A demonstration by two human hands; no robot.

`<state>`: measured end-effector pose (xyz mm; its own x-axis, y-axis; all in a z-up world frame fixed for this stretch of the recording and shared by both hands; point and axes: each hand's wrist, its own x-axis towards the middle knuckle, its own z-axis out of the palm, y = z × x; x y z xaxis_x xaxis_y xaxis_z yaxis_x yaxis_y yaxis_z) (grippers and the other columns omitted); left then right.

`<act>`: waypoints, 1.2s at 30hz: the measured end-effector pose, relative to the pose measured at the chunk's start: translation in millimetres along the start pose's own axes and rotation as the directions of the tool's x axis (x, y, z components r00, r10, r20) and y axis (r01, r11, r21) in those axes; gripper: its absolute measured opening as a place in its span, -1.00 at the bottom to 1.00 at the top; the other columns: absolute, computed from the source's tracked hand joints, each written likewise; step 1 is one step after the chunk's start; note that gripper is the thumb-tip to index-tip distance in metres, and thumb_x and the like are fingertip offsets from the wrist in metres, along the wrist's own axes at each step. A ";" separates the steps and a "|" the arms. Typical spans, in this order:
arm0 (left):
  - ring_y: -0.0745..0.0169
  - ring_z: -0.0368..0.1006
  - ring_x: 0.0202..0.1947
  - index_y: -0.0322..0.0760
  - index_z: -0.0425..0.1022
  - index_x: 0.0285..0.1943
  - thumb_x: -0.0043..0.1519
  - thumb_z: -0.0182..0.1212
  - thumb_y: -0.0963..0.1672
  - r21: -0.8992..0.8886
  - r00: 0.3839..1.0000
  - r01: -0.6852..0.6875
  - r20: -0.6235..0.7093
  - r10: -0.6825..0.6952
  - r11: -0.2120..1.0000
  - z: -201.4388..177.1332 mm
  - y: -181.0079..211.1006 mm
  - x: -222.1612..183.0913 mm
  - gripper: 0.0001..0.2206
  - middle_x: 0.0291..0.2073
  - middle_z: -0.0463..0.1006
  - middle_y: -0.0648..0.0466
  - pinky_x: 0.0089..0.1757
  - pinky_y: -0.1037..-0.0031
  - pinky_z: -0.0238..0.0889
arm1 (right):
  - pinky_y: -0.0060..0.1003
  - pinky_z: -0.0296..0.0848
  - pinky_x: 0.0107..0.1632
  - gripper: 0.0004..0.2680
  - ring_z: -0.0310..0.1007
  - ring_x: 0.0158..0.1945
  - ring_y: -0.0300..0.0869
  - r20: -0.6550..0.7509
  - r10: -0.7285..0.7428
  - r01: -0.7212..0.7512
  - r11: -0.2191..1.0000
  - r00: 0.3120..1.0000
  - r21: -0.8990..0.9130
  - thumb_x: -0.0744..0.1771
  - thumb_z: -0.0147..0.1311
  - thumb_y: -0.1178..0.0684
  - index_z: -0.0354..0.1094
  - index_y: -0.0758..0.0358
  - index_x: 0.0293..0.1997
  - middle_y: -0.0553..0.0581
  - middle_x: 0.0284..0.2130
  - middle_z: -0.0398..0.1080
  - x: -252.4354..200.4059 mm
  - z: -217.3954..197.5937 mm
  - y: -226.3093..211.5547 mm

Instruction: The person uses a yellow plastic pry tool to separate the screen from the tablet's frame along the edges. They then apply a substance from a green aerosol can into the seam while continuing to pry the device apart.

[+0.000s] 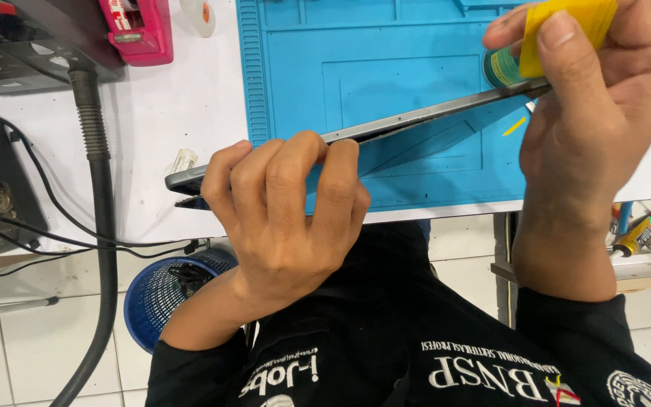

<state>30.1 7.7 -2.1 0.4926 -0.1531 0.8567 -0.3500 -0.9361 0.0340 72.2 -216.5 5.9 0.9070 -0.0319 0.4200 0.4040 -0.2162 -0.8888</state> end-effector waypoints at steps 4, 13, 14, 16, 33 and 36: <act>0.17 0.37 -0.36 -0.09 0.51 -0.25 0.07 -0.06 -0.37 0.009 0.999 0.050 0.009 -0.050 0.999 -4.8 -2.1 -1.3 -0.66 -0.33 0.47 0.11 -0.05 0.19 0.24 | -0.04 0.35 0.25 -0.93 0.36 0.12 0.19 0.284 -0.187 0.256 0.939 0.940 -0.228 0.58 -0.04 0.32 0.27 0.63 0.09 0.51 0.00 0.34 1.8 -9.5 -21.7; 0.12 0.38 -0.35 -0.14 0.49 -0.23 0.08 -0.13 -0.34 -0.020 0.989 0.138 0.059 -0.137 0.990 -14.7 -7.8 -0.1 -0.69 -0.31 0.48 0.10 0.03 0.14 0.18 | -0.07 0.31 0.04 -0.96 0.45 -0.11 0.09 0.769 -0.133 0.522 0.804 0.626 -0.286 0.47 0.16 0.33 0.47 0.48 -0.10 0.23 -0.29 0.45 42.1 28.4 -68.4; 0.13 0.39 -0.36 -0.15 0.49 -0.24 0.09 -0.16 -0.34 -0.014 0.987 0.151 0.057 -0.150 0.988 -14.6 -8.1 0.5 -0.68 -0.31 0.46 0.10 0.02 0.17 0.19 | -0.15 0.34 -0.13 -0.96 0.44 -0.18 0.07 0.787 -0.131 0.521 0.811 0.603 -0.265 0.47 0.16 0.35 0.45 0.53 -0.10 0.32 -0.24 0.45 45.5 32.1 -70.9; 0.13 0.38 -0.36 -0.16 0.49 -0.24 0.07 -0.15 -0.34 -0.027 0.987 0.151 0.057 -0.149 0.988 -14.5 -8.7 -1.0 -0.68 -0.31 0.45 0.09 0.01 0.17 0.21 | -0.17 0.33 -0.15 -0.95 0.42 -0.22 0.04 0.807 -0.137 0.530 0.813 0.574 -0.239 0.47 0.14 0.34 0.46 0.51 -0.12 0.30 -0.26 0.45 52.0 36.1 -70.4; 0.24 0.37 -0.38 -0.11 0.47 -0.28 0.43 -0.06 -0.10 0.022 0.986 0.126 0.110 -0.128 0.992 -40.2 -8.8 -5.0 -0.76 -0.37 0.45 0.16 -0.01 0.22 0.31 | -0.09 0.15 -0.26 -0.92 0.39 -0.31 -0.04 0.895 -0.139 0.661 0.723 0.424 -0.201 0.39 0.12 0.28 0.47 0.27 -0.07 0.12 -0.30 0.41 41.7 38.6 -72.8; 0.33 0.34 -0.40 0.00 0.41 -0.35 0.39 0.01 -0.15 0.017 0.983 0.149 0.109 -0.150 0.989 -43.0 -5.8 -11.6 -0.78 -0.39 0.43 0.24 0.04 0.24 0.24 | -0.04 0.17 -0.33 -0.92 0.38 -0.37 -0.01 0.893 -0.173 0.704 0.683 0.415 -0.195 0.39 0.04 0.22 0.46 0.32 -0.10 0.18 -0.29 0.44 35.7 38.2 -79.2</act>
<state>-7.8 28.5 10.0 0.6236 -0.0450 0.7805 -0.2596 -0.9536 0.1525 77.1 -163.3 84.3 0.4128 0.8959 0.1639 0.8911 -0.3601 -0.2761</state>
